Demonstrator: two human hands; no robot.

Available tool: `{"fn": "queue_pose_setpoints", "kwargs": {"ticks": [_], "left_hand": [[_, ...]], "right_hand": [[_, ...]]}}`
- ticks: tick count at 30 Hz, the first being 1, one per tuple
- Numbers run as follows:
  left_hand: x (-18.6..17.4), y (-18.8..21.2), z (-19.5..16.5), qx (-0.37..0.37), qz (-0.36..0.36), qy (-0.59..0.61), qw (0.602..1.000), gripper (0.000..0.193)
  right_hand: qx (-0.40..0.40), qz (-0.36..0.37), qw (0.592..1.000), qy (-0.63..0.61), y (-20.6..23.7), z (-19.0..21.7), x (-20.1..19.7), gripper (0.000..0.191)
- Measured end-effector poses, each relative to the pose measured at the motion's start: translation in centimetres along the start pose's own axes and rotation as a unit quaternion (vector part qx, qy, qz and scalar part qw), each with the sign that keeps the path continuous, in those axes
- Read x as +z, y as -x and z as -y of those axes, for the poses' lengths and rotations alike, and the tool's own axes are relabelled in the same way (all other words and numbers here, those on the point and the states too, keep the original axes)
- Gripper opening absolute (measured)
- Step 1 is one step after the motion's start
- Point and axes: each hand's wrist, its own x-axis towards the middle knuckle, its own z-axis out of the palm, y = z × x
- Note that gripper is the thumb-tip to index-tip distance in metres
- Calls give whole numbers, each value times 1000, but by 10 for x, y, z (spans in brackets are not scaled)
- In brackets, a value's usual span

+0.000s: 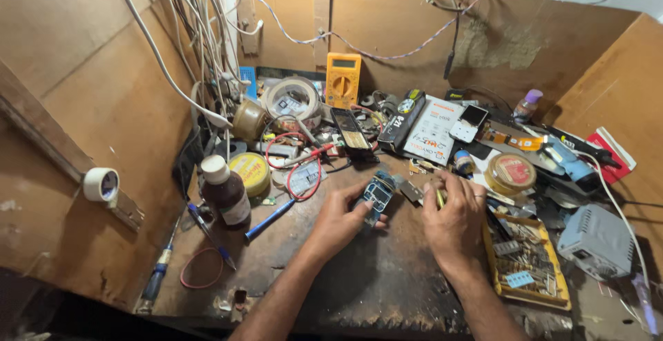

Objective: The person holds a feature phone at a cluttered workbench, opens its back cover, removes the battery, and separates the front housing from the main board. They then use a screwdriver to pry and work on the exposed internal board and screen assembly.

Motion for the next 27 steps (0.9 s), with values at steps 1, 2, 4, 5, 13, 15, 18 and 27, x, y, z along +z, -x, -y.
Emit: {"fn": "queue_pose_setpoints", "kwargs": {"ticks": [1, 2, 4, 5, 13, 15, 18, 27], "left_hand": [[2, 0, 0, 5, -19, -97, 995, 38], [4, -1, 0, 52, -45, -179, 981, 36], [2, -5, -3, 148, -96, -343, 922, 32], [0, -5, -3, 145, -95, -358, 918, 32], [-13, 23, -9, 245, -131, -353, 893, 59], [-10, 31, -11, 245, -129, -378, 884, 72], [-5, 38, -13, 230, -121, -417, 871, 84], [-2, 37, -15, 195, -119, -432, 873, 73]], "right_hand": [[-2, 1, 1000, 5, 3, -2, 0, 23], [-5, 1, 1000, 9, 4, -3, 0, 22], [-18, 0, 1000, 12, 4, -3, 1, 21], [-25, 2, 1000, 13, 4, -2, 0, 22], [-81, 44, 996, 9, 4, 12, -4, 32], [-135, 75, 987, 50, 2, 15, -1, 45], [-148, 106, 982, 53, 5, 17, -1, 35], [-80, 112, 989, 59, -12, 6, 11, 19]]}}
